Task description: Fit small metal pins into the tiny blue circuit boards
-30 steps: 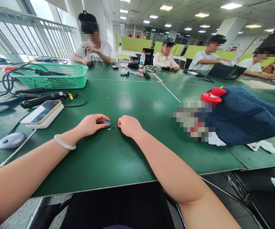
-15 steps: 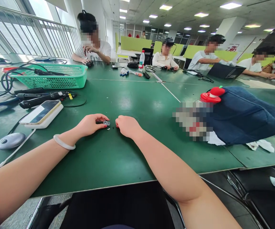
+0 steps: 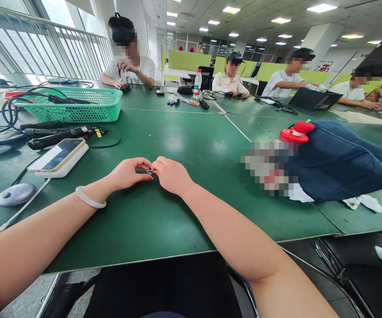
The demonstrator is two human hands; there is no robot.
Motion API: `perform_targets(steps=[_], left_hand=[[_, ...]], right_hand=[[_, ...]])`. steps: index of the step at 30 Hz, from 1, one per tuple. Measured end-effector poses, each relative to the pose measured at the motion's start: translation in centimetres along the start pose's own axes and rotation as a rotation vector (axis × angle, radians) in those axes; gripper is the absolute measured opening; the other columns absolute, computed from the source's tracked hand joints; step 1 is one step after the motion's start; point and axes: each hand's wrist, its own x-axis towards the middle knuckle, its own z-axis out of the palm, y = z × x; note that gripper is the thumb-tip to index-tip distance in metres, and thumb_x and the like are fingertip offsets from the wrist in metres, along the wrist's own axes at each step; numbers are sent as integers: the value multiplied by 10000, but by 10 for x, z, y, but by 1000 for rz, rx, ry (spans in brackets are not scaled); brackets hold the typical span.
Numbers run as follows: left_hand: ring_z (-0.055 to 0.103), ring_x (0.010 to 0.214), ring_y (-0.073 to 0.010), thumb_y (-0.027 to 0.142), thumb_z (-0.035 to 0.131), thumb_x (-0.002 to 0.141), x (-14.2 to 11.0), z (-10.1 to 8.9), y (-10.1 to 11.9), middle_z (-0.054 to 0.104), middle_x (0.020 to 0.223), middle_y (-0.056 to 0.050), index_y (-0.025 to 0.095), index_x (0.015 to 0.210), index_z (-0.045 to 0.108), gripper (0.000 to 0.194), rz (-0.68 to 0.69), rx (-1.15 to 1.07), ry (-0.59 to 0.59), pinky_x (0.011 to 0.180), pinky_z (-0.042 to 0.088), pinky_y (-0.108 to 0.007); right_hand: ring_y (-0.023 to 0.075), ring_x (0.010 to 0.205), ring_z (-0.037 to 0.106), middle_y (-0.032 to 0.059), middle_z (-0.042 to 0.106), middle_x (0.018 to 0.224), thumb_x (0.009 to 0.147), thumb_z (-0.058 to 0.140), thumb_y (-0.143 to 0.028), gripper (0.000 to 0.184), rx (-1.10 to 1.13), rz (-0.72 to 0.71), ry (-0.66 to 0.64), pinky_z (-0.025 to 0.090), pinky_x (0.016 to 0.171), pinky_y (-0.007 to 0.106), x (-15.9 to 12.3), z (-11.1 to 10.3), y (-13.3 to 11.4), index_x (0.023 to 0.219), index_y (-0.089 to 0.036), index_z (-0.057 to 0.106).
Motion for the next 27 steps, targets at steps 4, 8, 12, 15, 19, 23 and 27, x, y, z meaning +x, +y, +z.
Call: perform_targets(steps=[4, 8, 12, 15, 19, 23, 27], left_hand=[[614, 874, -187, 351, 689, 629, 0, 0, -1, 679, 883, -1, 231, 871, 637, 275, 20, -37, 1, 846, 451, -341], [609, 879, -186, 343, 687, 634, 1, 0, -1, 676, 894, -5, 226, 878, 631, 276, 23, -43, 12, 848, 448, -338], [605, 889, -181, 336, 686, 636, 1, 0, -1, 673, 905, 9, 243, 882, 632, 268, 7, -1, 42, 838, 447, -320], [610, 879, -186, 318, 661, 655, 1, -1, -3, 677, 896, 12, 253, 884, 640, 239, -37, 83, 96, 828, 444, -321], [615, 865, -195, 323, 649, 657, 4, -3, -8, 678, 883, 3, 250, 901, 645, 255, -125, 146, 142, 799, 450, -317], [617, 868, -193, 317, 644, 659, 5, -3, -10, 679, 880, 1, 248, 907, 644, 258, -144, 155, 126, 783, 448, -306], [617, 861, -191, 313, 640, 659, 5, -3, -11, 681, 876, 2, 245, 909, 640, 259, -142, 158, 106, 776, 443, -304]], right_hand=[[122, 769, 522, 42, 573, 915, 908, 384, -197, 225, -3, -12, 10, 360, 669, 243, 0, 2, 1, 878, -175, 606], [120, 773, 524, 38, 572, 914, 905, 402, -206, 211, 36, -9, 21, 364, 678, 243, 0, 0, -1, 868, -178, 608], [113, 748, 521, 21, 577, 895, 877, 440, -171, 160, 77, 39, 39, 366, 658, 239, 0, -4, -3, 884, -186, 599], [112, 724, 521, 14, 578, 858, 865, 472, -190, 153, 45, 51, -5, 360, 631, 237, -1, -3, -1, 838, -190, 622], [108, 717, 533, 9, 577, 875, 853, 528, -262, 140, -13, 31, -124, 352, 614, 237, 0, 8, 3, 851, -211, 659], [104, 742, 539, 6, 566, 879, 870, 514, -283, 150, -19, 50, -144, 342, 615, 229, 1, 17, 3, 867, -220, 651], [99, 697, 522, 8, 554, 864, 884, 490, -275, 177, -79, 18, -137, 319, 595, 238, 3, 19, 3, 814, -202, 636]])
